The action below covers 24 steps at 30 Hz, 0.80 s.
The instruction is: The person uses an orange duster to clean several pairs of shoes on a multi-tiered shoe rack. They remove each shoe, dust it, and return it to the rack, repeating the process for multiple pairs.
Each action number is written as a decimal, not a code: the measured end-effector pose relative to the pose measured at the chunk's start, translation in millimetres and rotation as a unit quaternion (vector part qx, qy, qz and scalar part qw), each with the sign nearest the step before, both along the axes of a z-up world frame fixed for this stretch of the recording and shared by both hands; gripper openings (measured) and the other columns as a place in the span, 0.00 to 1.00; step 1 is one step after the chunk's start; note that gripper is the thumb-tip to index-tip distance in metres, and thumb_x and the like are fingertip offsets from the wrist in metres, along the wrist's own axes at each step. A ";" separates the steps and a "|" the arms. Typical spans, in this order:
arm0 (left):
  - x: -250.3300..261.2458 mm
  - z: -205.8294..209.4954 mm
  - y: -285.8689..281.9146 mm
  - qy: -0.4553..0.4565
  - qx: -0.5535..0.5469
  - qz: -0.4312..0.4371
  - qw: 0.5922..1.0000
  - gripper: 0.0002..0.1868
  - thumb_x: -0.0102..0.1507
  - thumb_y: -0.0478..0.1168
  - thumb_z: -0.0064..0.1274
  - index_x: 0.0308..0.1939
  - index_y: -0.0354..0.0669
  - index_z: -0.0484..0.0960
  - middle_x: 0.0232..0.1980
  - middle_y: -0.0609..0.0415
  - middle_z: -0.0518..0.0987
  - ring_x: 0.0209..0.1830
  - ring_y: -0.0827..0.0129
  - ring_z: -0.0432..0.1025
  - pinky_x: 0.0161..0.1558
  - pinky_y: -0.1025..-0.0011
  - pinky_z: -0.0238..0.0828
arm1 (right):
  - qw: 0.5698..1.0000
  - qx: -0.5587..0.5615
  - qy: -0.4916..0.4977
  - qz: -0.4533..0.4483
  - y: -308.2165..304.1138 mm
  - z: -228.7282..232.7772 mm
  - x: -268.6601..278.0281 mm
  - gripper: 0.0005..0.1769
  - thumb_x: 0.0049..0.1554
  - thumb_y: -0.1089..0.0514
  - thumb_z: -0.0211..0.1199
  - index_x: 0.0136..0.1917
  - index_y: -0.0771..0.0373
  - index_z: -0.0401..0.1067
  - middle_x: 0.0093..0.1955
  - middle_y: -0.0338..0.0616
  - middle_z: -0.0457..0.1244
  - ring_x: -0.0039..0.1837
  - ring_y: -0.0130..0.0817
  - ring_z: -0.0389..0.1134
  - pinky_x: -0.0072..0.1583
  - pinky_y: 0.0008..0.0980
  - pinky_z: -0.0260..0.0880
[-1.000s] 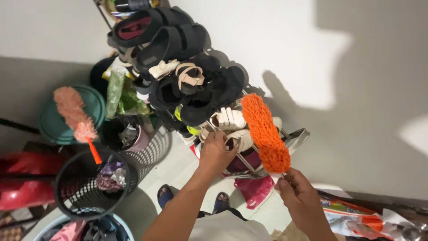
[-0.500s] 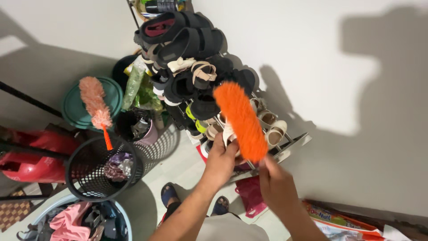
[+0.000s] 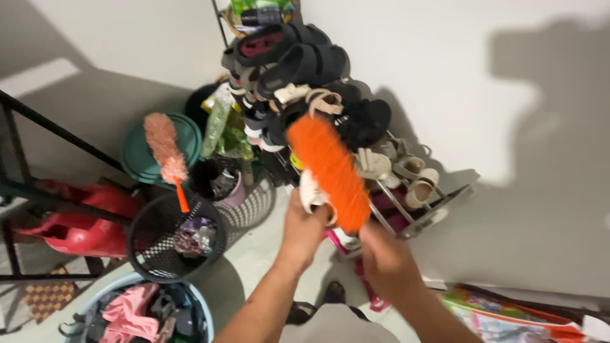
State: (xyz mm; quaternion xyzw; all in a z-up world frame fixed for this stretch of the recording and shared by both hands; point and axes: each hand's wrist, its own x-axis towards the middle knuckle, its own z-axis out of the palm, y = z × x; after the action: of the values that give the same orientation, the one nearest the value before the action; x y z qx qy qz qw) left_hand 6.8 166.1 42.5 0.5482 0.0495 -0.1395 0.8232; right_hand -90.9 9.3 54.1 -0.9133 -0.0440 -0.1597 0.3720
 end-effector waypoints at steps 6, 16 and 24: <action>-3.5 -7.7 46.3 0.021 0.004 0.030 0.999 0.30 0.61 0.25 0.44 0.67 0.48 0.68 0.48 0.54 0.79 0.38 0.69 0.71 0.36 0.71 0.67 | 0.996 -0.016 0.090 -0.025 49.1 3.3 -7.3 0.06 0.59 0.62 0.58 0.50 0.63 0.72 0.44 0.59 0.67 0.52 0.61 0.70 0.48 0.49 0.70; -8.8 -14.3 79.3 0.038 -0.205 0.016 0.978 0.26 0.69 0.47 0.37 0.72 0.50 0.63 0.52 0.58 0.76 0.50 0.71 0.71 0.50 0.70 0.68 | 0.997 0.035 0.035 0.058 85.1 17.6 -25.5 0.19 0.55 0.63 0.54 0.60 0.61 0.71 0.51 0.61 0.68 0.53 0.61 0.69 0.50 0.47 0.71; -1.6 -13.8 59.8 0.140 -0.219 0.070 0.963 0.35 0.66 0.67 0.27 0.63 0.49 0.71 0.54 0.57 0.81 0.56 0.66 0.74 0.61 0.63 0.68 | 0.991 0.006 0.133 0.022 54.9 -2.3 -22.6 0.10 0.56 0.61 0.56 0.51 0.61 0.72 0.42 0.57 0.67 0.47 0.57 0.71 0.47 0.48 0.70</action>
State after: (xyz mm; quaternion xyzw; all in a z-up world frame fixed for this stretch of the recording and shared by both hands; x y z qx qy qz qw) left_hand 5.3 225.9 28.7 0.3243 0.1712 -0.1644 0.9157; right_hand -113.6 64.2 51.7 -0.9232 -0.0134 -0.0290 0.3830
